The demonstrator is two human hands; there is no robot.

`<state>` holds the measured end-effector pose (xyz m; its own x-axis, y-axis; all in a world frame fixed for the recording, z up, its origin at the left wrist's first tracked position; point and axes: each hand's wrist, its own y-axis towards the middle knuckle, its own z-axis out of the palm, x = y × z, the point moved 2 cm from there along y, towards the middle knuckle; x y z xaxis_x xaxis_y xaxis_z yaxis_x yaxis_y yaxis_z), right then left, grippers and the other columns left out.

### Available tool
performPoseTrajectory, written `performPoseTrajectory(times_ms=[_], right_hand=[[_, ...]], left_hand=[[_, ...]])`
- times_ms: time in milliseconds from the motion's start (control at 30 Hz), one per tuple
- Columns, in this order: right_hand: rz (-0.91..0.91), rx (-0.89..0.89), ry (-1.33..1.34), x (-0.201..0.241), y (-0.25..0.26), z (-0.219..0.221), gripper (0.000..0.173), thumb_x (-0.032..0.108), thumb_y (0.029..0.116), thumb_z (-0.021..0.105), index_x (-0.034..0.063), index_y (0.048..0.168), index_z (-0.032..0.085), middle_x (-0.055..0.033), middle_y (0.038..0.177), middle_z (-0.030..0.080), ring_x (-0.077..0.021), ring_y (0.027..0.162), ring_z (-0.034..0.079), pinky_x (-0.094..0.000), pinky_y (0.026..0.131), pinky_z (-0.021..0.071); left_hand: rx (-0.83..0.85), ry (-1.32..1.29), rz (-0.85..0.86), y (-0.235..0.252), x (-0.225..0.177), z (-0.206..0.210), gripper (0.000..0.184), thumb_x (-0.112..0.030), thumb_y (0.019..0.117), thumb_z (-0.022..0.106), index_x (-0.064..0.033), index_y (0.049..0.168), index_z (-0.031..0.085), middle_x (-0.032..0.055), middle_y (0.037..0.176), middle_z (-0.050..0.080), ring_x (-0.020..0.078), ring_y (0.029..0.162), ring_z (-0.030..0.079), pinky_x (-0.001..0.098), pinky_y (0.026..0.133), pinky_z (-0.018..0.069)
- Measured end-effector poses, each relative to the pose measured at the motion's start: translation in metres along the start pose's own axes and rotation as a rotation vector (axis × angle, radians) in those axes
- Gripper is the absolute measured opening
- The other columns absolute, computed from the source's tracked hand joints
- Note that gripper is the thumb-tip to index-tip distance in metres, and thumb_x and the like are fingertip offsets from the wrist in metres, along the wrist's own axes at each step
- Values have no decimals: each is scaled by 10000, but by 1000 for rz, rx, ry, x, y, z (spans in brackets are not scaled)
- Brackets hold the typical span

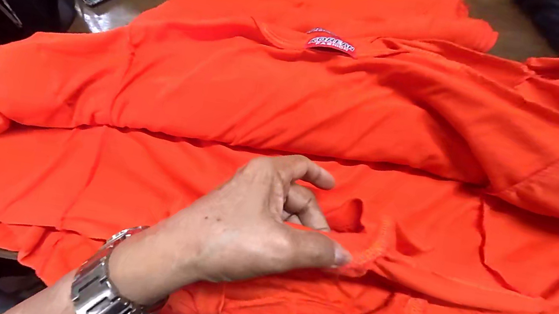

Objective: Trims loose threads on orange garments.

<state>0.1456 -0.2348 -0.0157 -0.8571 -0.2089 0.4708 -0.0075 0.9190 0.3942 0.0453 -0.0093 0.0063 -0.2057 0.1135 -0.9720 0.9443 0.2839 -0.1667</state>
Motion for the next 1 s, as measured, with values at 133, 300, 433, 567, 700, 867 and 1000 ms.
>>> performPoseTrajectory(times_ms=[133,300,433,567,700,867,1000], right_hand=[[150,-161,-239,-17,-6,-5,525,476,1090,392,52,1273,641,-170,900,646,-257,754,597,-368,634,468],[120,-271,-443,-30,-7,-3,411,349,1106,405,85,1297,656,-140,859,601,-265,745,560,-389,647,424],[83,-291,-454,-36,-5,-1,405,360,1100,426,96,1304,657,-128,841,591,-259,727,547,-386,642,418],[52,-291,-437,-39,-3,-3,411,364,1100,420,83,1279,661,-116,835,587,-242,714,535,-368,628,410],[62,-277,-402,-38,-3,-8,418,349,1102,410,65,1264,671,-120,835,587,-236,726,532,-359,635,404],[30,-260,-416,-40,0,-8,383,349,1090,456,65,1235,669,-106,794,567,-233,680,510,-359,593,387],[3,-307,-408,-40,3,-2,371,344,1089,464,93,1258,678,-104,847,613,-229,726,548,-360,637,415]], left_hand=[[7,-1,2,-6,-1,-2,468,-7,891,714,-37,1341,590,38,712,712,73,542,616,180,460,476],[34,-106,42,-5,-1,0,461,25,922,651,-25,1374,578,73,778,724,85,620,641,187,519,494],[36,-169,58,-2,-2,2,464,49,912,649,-8,1367,580,96,765,723,84,593,630,178,500,478],[46,-221,41,0,-1,3,470,63,909,633,5,1370,568,117,775,723,86,595,631,175,497,471],[45,-226,37,0,-1,4,462,68,900,631,19,1355,571,113,754,717,80,577,618,172,487,460],[50,-229,27,1,-2,6,478,70,896,636,10,1366,569,117,767,723,87,586,631,176,493,475],[57,-230,23,1,-2,7,466,66,893,634,13,1352,576,111,760,719,80,584,626,172,492,469]])
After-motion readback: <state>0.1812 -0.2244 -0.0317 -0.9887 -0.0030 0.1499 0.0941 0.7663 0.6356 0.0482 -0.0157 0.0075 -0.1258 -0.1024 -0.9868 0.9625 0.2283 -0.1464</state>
